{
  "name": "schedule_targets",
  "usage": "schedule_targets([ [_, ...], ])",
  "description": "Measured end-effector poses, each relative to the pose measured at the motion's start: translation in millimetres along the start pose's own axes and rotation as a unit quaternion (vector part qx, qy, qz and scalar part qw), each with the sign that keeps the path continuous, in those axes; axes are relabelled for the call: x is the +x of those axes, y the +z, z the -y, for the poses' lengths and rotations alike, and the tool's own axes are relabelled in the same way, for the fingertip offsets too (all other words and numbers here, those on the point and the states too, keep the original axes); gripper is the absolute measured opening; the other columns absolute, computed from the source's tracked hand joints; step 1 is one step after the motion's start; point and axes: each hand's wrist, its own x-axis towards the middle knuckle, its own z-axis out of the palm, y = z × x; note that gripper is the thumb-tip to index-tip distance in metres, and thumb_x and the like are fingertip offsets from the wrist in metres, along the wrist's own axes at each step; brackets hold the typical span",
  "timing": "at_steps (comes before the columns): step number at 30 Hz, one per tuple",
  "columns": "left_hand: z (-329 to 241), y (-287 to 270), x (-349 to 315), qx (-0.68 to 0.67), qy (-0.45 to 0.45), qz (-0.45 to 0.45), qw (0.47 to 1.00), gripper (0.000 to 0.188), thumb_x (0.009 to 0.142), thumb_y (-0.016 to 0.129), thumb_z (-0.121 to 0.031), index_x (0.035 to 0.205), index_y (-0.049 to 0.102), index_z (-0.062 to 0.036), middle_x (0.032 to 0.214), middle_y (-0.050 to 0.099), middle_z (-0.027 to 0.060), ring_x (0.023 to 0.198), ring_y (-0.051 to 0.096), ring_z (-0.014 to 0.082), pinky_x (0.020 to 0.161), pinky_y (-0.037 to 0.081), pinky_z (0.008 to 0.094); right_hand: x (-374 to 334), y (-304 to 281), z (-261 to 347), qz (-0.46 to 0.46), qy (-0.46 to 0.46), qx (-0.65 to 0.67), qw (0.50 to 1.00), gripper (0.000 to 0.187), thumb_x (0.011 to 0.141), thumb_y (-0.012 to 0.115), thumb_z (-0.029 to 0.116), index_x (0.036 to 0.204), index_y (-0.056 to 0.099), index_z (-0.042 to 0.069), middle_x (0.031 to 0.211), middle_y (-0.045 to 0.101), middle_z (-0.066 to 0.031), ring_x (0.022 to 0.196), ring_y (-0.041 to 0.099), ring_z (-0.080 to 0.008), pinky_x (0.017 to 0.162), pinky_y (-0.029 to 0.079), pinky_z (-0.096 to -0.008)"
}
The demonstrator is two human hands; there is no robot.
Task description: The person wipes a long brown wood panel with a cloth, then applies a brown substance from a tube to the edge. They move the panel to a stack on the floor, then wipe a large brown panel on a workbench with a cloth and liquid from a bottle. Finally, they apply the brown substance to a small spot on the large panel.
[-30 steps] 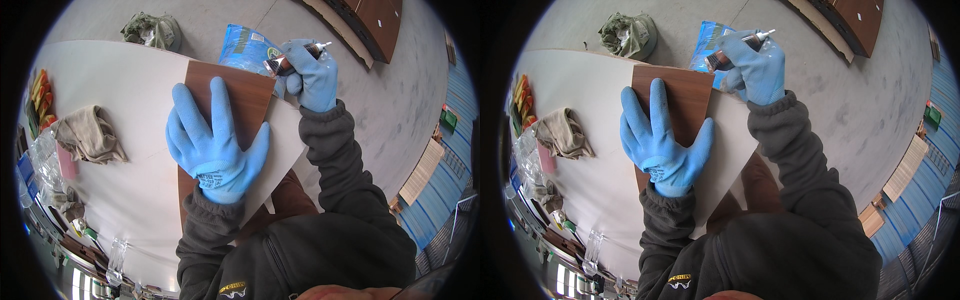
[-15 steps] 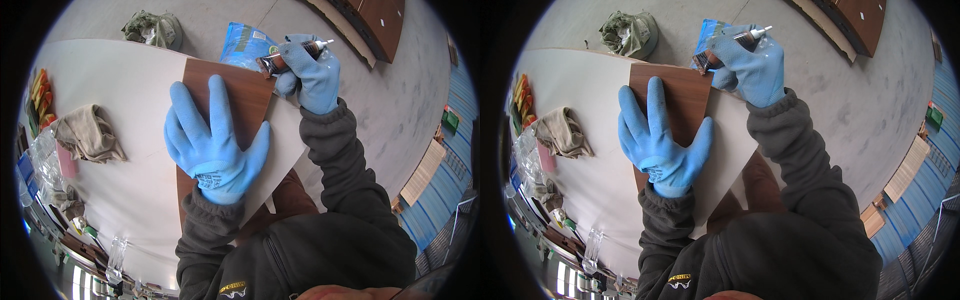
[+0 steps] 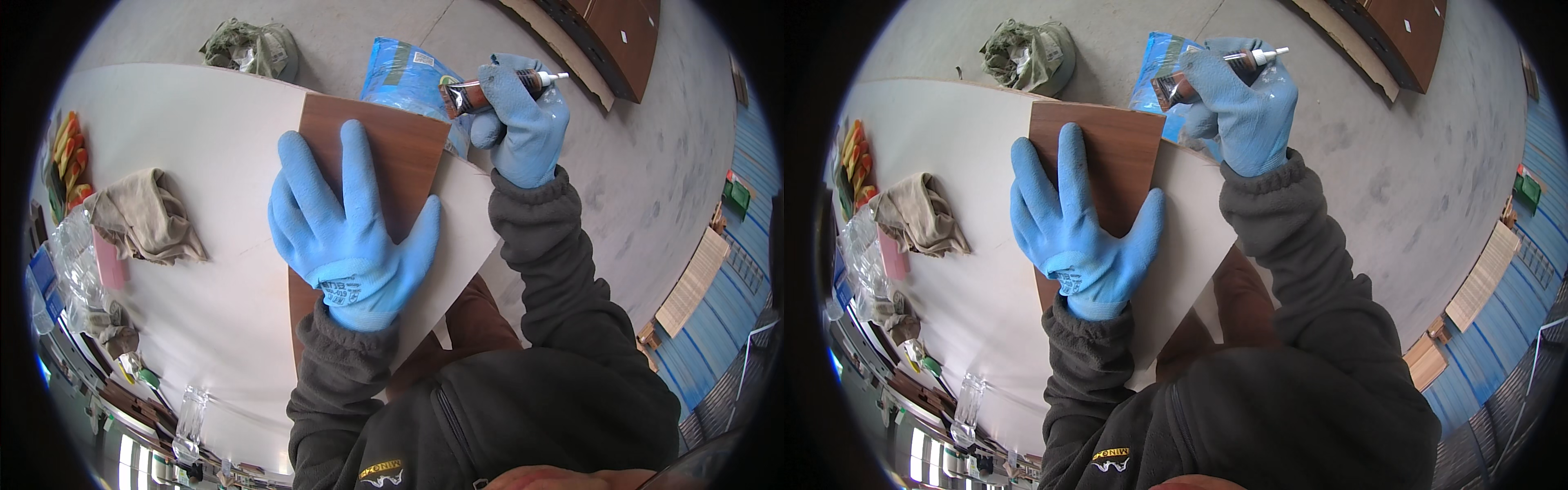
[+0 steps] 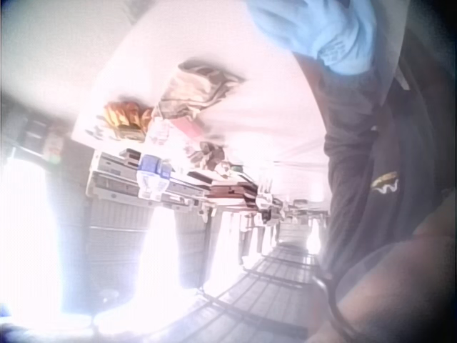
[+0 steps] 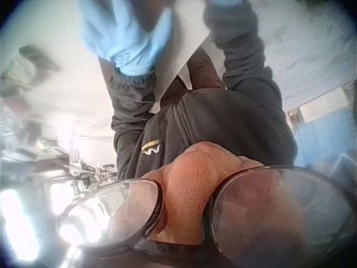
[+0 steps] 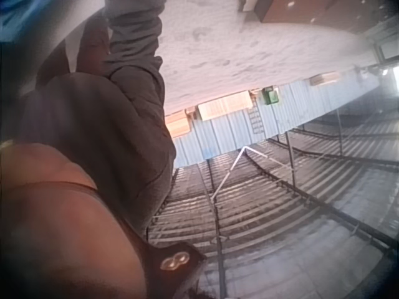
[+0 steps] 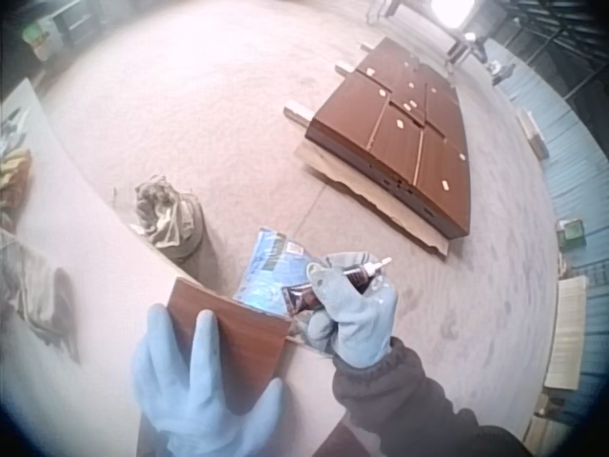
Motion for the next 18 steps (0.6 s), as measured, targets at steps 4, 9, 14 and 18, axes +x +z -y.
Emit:
schedule_targets([
  [4, 0, 1, 0, 0.003, 0.003, -0.007, 1.000, 0.095, 0.079, 0.078, -0.056, 0.160, 0.047, -0.0177, 0.163, 0.032, 0.0325, 0.137, 0.044, 0.0472, 0.111, 0.036, 0.0603, 2, -4, -3, 0.034, -0.004, -0.013, 0.999, 0.010, 0.092, 0.078, 0.005, 0.097, 0.073, -0.001, 0.080, 0.072, -0.0059, 0.061, 0.065, -0.0080, 0.048, 0.049, -0.0205],
  [9, 0, 1, 0, 0.001, 0.002, -0.005, 1.000, 0.095, 0.078, 0.078, -0.056, 0.160, 0.047, -0.0177, 0.163, 0.032, 0.0326, 0.137, 0.044, 0.0474, 0.111, 0.036, 0.0606, 4, -14, -9, 0.080, -0.126, -0.178, 0.973, 0.018, 0.089, 0.074, -0.008, 0.103, 0.074, 0.002, 0.087, 0.069, -0.0066, 0.066, 0.068, -0.0108, 0.050, 0.053, -0.0217],
  [14, 0, 1, 0, 0.000, 0.003, -0.008, 1.000, 0.095, 0.078, 0.078, -0.055, 0.159, 0.048, -0.0175, 0.163, 0.032, 0.0327, 0.136, 0.045, 0.0474, 0.112, 0.036, 0.0600, 2, -19, -9, 0.069, -0.146, -0.200, 0.966, 0.029, 0.079, 0.076, -0.009, 0.106, 0.074, 0.004, 0.091, 0.067, -0.0072, 0.073, 0.071, -0.0133, 0.056, 0.056, -0.0212],
  [18, -1, 1, 2, 0.004, 0.004, -0.010, 1.000, 0.094, 0.078, 0.078, -0.055, 0.159, 0.049, -0.0169, 0.163, 0.033, 0.0326, 0.135, 0.046, 0.0464, 0.111, 0.037, 0.0588, 1, -17, -8, 0.080, -0.142, -0.230, 0.959, 0.029, 0.078, 0.080, -0.007, 0.104, 0.074, 0.003, 0.093, 0.068, -0.0075, 0.075, 0.071, -0.0138, 0.056, 0.057, -0.0214],
])
